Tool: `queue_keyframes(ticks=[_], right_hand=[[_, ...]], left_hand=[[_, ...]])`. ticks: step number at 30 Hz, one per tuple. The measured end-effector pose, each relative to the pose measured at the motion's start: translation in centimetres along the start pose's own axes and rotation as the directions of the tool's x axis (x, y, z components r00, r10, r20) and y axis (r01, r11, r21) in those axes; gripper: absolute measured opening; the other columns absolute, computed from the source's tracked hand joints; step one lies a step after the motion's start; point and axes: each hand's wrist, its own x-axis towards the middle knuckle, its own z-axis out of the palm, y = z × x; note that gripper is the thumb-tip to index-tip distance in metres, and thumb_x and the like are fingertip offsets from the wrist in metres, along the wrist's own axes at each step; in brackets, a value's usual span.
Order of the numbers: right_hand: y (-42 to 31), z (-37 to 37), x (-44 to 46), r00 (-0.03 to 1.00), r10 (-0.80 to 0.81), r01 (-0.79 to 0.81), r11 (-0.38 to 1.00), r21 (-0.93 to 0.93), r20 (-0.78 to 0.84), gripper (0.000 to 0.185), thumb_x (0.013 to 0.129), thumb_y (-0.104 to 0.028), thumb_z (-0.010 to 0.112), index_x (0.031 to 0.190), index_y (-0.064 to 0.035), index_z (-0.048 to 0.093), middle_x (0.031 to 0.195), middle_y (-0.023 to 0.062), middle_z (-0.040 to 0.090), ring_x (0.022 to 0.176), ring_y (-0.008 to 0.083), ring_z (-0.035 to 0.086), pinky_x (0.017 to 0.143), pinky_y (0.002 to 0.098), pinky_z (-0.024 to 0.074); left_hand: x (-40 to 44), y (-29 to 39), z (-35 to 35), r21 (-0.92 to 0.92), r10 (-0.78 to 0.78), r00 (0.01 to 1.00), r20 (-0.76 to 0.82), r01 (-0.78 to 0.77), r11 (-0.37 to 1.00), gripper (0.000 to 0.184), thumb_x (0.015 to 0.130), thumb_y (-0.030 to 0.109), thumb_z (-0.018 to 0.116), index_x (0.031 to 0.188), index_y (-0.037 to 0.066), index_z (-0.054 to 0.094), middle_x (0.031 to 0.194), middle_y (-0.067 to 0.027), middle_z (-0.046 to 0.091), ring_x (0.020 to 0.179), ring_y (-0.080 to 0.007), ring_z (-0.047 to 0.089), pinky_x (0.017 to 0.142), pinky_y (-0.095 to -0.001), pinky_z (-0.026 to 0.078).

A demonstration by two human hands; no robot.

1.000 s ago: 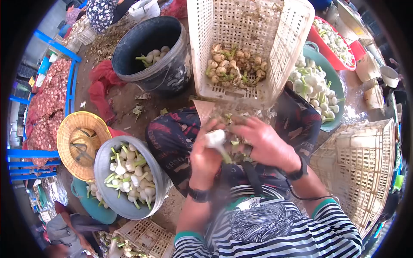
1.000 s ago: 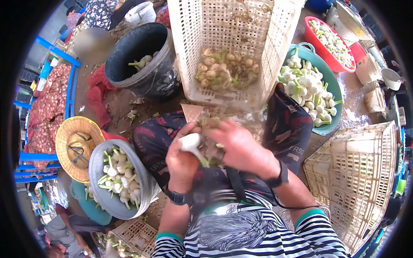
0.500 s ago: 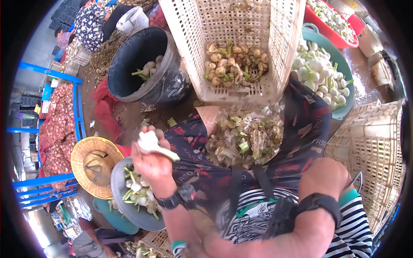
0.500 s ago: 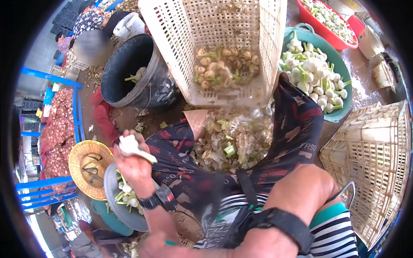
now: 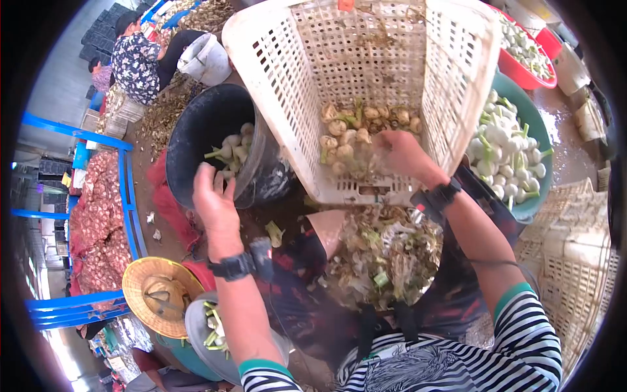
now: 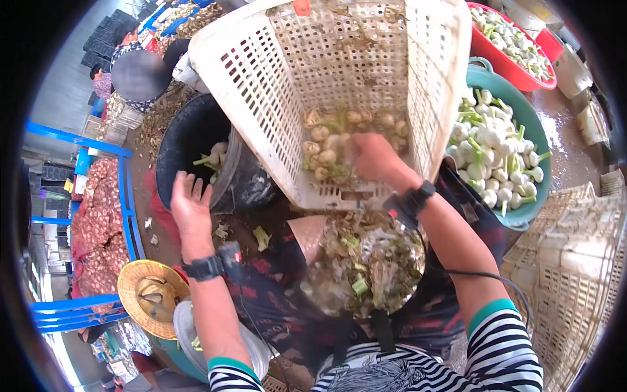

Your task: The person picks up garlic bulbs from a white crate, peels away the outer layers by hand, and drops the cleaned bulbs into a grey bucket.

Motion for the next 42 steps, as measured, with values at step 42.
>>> queue_keyframes(ticks=[42], right_hand=[[-6.9, 4.5, -15.6, 0.972, -0.174, 0.019, 0.728, 0.685, 0.158, 0.052, 0.089, -0.011, 0.05, 0.137, 0.0009, 0.033, 0.135, 0.0144, 0.044, 0.121, 0.024, 0.045, 0.101, 0.0354, 0.0352]], left_hand=[[-21.3, -9.8, 0.4, -0.272, -0.088, 0.868, 0.489, 0.247, 0.93, 0.078, 0.067, 0.016, 0.072, 0.132, 0.0, 0.03, 0.124, -0.0152, 0.044, 0.112, -0.0237, 0.047, 0.092, -0.0372, 0.04]])
